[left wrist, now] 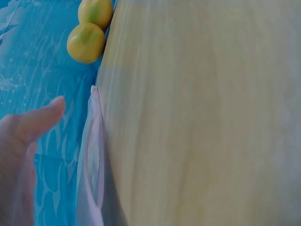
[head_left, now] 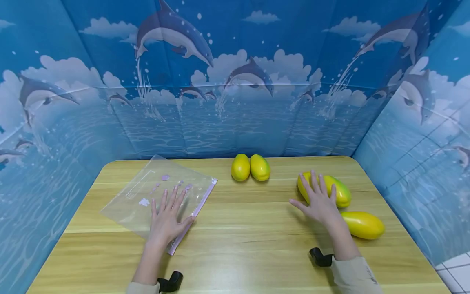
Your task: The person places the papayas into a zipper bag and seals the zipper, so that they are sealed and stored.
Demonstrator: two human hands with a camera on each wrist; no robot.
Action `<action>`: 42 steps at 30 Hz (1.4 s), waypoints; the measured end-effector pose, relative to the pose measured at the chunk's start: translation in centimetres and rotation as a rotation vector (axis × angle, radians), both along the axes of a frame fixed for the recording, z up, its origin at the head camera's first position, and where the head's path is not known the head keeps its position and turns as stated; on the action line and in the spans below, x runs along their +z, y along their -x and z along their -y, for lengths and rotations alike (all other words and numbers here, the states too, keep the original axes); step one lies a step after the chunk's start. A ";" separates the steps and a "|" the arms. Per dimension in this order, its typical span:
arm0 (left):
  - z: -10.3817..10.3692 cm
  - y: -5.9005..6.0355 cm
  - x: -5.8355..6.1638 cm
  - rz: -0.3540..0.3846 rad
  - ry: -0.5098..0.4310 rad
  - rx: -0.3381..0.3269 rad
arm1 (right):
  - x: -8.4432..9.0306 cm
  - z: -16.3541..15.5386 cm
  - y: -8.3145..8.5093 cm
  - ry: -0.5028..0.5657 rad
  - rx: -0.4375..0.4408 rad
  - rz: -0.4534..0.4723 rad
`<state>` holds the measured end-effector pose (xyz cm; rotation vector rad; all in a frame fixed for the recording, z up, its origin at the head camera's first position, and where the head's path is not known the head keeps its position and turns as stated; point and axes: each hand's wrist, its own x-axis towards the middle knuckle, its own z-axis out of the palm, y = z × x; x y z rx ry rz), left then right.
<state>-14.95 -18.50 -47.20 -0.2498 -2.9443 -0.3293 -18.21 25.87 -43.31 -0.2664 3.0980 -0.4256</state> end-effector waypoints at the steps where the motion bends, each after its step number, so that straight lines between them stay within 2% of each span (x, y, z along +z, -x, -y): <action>1: 0.0 0.0 0.0 -0.003 -0.004 -0.005 | -0.1 0.1 0.0 0.007 0.004 -0.004; 6: 0.3 0.1 0.1 -0.023 -0.046 -0.051 | -1.0 0.7 0.2 0.045 0.040 -0.062; 11: 0.8 0.0 0.1 -0.044 -0.075 -0.115 | -1.8 1.8 0.2 0.060 0.104 -0.181; 17: 1.1 -0.2 -0.2 -0.081 -0.036 -0.195 | -2.4 3.8 0.3 0.050 0.210 -0.259; 24: 1.4 -0.6 -1.1 -0.063 0.028 -0.247 | -2.6 6.4 0.2 0.020 0.307 -0.243; 29: 1.6 -1.1 -1.4 -0.090 0.081 -0.282 | -2.7 8.2 0.3 -0.016 0.385 -0.241; 36: 1.9 -1.7 -1.8 -0.068 0.144 -0.279 | -2.7 10.7 0.5 -0.042 0.496 -0.177; 42: 2.1 -1.8 -2.5 -0.112 0.191 -0.290 | -2.7 12.6 0.6 -0.072 0.577 -0.135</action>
